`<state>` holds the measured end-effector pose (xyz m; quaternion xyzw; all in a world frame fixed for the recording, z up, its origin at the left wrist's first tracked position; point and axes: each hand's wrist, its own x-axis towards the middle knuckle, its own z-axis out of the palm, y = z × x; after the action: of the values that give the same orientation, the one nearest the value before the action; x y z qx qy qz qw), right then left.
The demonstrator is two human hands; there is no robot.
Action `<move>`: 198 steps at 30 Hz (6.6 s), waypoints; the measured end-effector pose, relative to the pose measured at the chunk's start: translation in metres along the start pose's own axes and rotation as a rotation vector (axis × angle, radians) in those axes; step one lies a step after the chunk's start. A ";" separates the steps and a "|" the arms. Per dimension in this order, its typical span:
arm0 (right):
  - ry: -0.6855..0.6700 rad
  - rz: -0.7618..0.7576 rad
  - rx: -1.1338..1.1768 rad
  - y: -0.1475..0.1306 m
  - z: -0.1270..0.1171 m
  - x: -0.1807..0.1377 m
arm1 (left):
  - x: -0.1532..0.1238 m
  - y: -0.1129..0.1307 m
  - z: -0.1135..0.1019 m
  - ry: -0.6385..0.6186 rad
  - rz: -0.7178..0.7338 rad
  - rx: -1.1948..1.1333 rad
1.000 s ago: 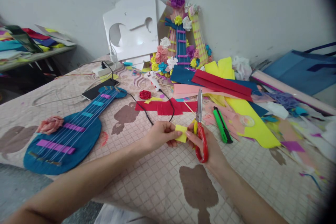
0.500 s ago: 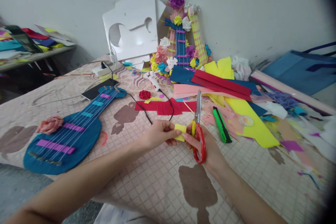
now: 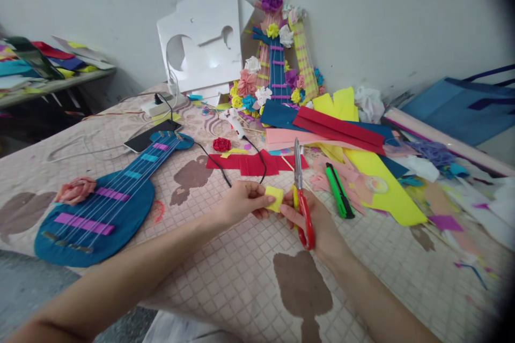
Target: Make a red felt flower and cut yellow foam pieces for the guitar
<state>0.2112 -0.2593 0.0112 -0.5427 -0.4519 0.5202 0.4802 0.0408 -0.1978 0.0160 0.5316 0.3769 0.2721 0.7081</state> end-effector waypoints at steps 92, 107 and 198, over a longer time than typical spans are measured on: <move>-0.605 0.173 0.553 0.014 0.031 -0.037 | 0.005 0.029 -0.028 0.177 -0.043 -0.625; -0.574 0.239 0.527 0.017 0.030 -0.035 | 0.006 0.028 -0.030 0.169 -0.045 -0.673; -0.530 0.247 0.543 0.013 0.033 -0.039 | 0.004 0.032 -0.028 0.193 -0.046 -0.653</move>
<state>0.1762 -0.2980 0.0032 -0.2931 -0.3375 0.7967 0.4068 0.0209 -0.1705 0.0414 0.2400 0.3467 0.4115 0.8080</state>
